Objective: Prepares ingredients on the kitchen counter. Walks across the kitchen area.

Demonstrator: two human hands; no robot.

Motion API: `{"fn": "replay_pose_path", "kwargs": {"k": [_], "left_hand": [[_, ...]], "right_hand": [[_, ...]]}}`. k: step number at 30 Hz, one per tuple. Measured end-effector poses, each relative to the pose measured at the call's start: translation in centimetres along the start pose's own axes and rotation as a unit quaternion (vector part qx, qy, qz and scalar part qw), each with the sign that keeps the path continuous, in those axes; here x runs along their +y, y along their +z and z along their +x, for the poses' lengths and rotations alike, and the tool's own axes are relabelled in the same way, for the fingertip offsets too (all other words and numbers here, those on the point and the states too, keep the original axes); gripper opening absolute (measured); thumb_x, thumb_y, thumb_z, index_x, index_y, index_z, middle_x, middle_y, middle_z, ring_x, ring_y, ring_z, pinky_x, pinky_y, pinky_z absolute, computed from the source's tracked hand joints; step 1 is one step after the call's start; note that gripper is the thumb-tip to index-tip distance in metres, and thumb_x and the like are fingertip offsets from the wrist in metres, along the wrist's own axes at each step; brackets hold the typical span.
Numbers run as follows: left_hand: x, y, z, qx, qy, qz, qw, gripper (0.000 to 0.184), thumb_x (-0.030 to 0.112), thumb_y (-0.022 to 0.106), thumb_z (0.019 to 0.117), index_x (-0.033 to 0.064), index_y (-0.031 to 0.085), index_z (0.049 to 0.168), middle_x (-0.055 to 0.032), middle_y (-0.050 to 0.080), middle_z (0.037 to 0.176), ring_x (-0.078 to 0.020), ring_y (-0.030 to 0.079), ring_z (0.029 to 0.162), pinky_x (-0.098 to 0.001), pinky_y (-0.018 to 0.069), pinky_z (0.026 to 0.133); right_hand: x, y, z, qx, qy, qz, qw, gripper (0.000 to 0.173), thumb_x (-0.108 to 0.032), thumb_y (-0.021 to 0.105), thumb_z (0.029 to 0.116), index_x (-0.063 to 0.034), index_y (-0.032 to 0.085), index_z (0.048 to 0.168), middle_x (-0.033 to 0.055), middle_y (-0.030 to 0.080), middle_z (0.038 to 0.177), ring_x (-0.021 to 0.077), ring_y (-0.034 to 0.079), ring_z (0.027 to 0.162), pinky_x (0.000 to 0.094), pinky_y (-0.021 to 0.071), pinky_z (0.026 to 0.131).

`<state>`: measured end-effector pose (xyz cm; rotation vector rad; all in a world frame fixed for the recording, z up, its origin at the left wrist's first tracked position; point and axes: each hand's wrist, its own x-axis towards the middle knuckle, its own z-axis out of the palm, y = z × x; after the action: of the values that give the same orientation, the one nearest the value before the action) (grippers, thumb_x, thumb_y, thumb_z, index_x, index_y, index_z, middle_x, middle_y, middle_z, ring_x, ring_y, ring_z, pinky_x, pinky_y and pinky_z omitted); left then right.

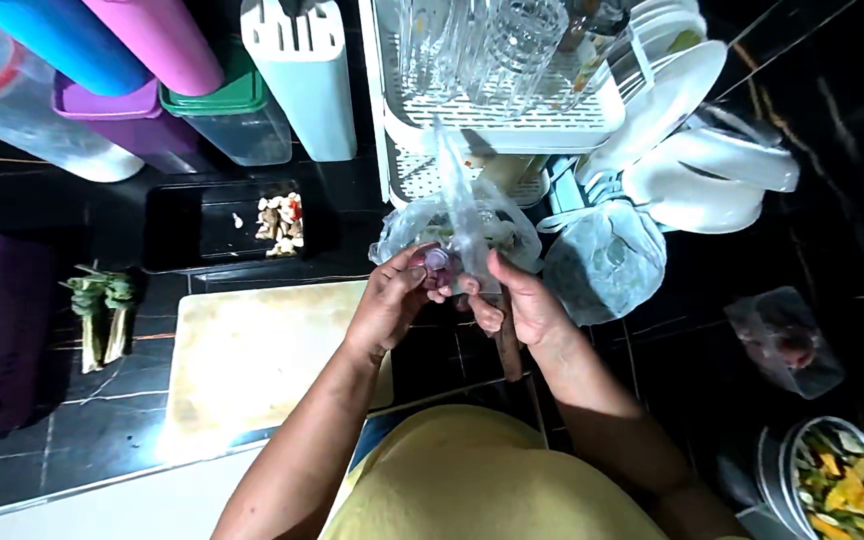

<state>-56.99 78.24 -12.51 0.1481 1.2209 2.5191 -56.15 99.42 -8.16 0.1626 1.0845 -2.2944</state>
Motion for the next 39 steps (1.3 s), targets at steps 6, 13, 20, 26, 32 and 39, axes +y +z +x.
{"fn": "replay_pose_path", "kwargs": {"k": [6, 13, 20, 26, 32, 39], "left_hand": [[0.6, -0.2, -1.6, -0.004, -0.016, -0.159, 0.987, 0.043, 0.019, 0.057, 0.1007, 0.0249, 0.053, 0.143, -0.0132, 0.066, 0.122, -0.0252, 0.072, 0.102, -0.0381, 0.0631, 0.086], [0.8, 2.3, -0.9, 0.191, -0.109, -0.161, 0.962, 0.045, 0.046, 0.04, 0.1089, 0.0081, 0.057, 0.126, -0.012, 0.07, 0.108, -0.0171, 0.072, 0.086, -0.0283, 0.0609, 0.08], [1.6, 3.1, -0.8, 0.2, -0.118, -0.184, 0.955, 0.043, 0.042, 0.043, 0.1089, 0.0064, 0.055, 0.13, -0.0159, 0.072, 0.11, -0.0232, 0.075, 0.091, -0.0331, 0.0631, 0.083], [0.9, 3.5, -1.4, 0.175, -0.107, -0.189, 0.96, 0.041, 0.042, 0.04, 0.1096, 0.0093, 0.063, 0.118, -0.0104, 0.072, 0.1, -0.0174, 0.072, 0.088, -0.0307, 0.0615, 0.077], [1.2, 3.3, -2.2, 0.128, -0.056, -0.18, 0.974, 0.032, 0.032, 0.037, 0.1112, 0.0127, 0.061, 0.122, -0.0102, 0.072, 0.108, -0.0183, 0.072, 0.094, -0.0331, 0.0618, 0.079], [1.1, 3.3, -2.7, 0.098, 0.001, -0.121, 0.988, 0.03, 0.024, 0.044, 0.1092, 0.0128, 0.061, 0.131, -0.008, 0.069, 0.118, -0.0175, 0.069, 0.104, -0.034, 0.0599, 0.088]], "right_hand": [[-2.8, -2.5, 0.8, 0.146, -0.068, -0.4, 0.902, 0.054, -0.032, 0.053, 0.106, -0.032, 0.038, 0.158, 0.0043, 0.058, 0.089, 0.0098, 0.045, 0.051, 0.0244, 0.0421, 0.045], [-1.8, -3.7, 3.1, 0.196, -0.057, -0.608, 0.767, 0.058, -0.043, 0.049, 0.1081, -0.0245, 0.036, 0.161, 0.0165, 0.065, 0.132, 0.0331, 0.067, 0.107, 0.0574, 0.0532, 0.091], [0.6, -1.0, 1.0, 0.155, -0.197, -0.622, 0.742, 0.05, -0.037, 0.043, 0.1089, -0.0185, 0.048, 0.155, 0.014, 0.065, 0.13, 0.0263, 0.066, 0.11, 0.052, 0.0544, 0.092], [3.8, 2.3, -1.4, 0.074, -0.272, -0.649, 0.707, 0.061, -0.051, 0.056, 0.1025, -0.021, 0.049, 0.155, 0.0135, 0.064, 0.118, 0.0216, 0.066, 0.096, 0.045, 0.0586, 0.08], [4.0, 2.6, -1.6, 0.077, -0.261, -0.658, 0.702, 0.065, -0.051, 0.053, 0.1041, -0.0226, 0.038, 0.161, 0.0141, 0.066, 0.117, 0.0251, 0.069, 0.095, 0.0496, 0.0594, 0.078], [4.0, 2.7, -1.9, 0.053, -0.255, -0.606, 0.752, 0.063, -0.047, 0.055, 0.1041, -0.0208, 0.04, 0.16, 0.0099, 0.065, 0.133, 0.0185, 0.065, 0.116, 0.0456, 0.0558, 0.098]]}}
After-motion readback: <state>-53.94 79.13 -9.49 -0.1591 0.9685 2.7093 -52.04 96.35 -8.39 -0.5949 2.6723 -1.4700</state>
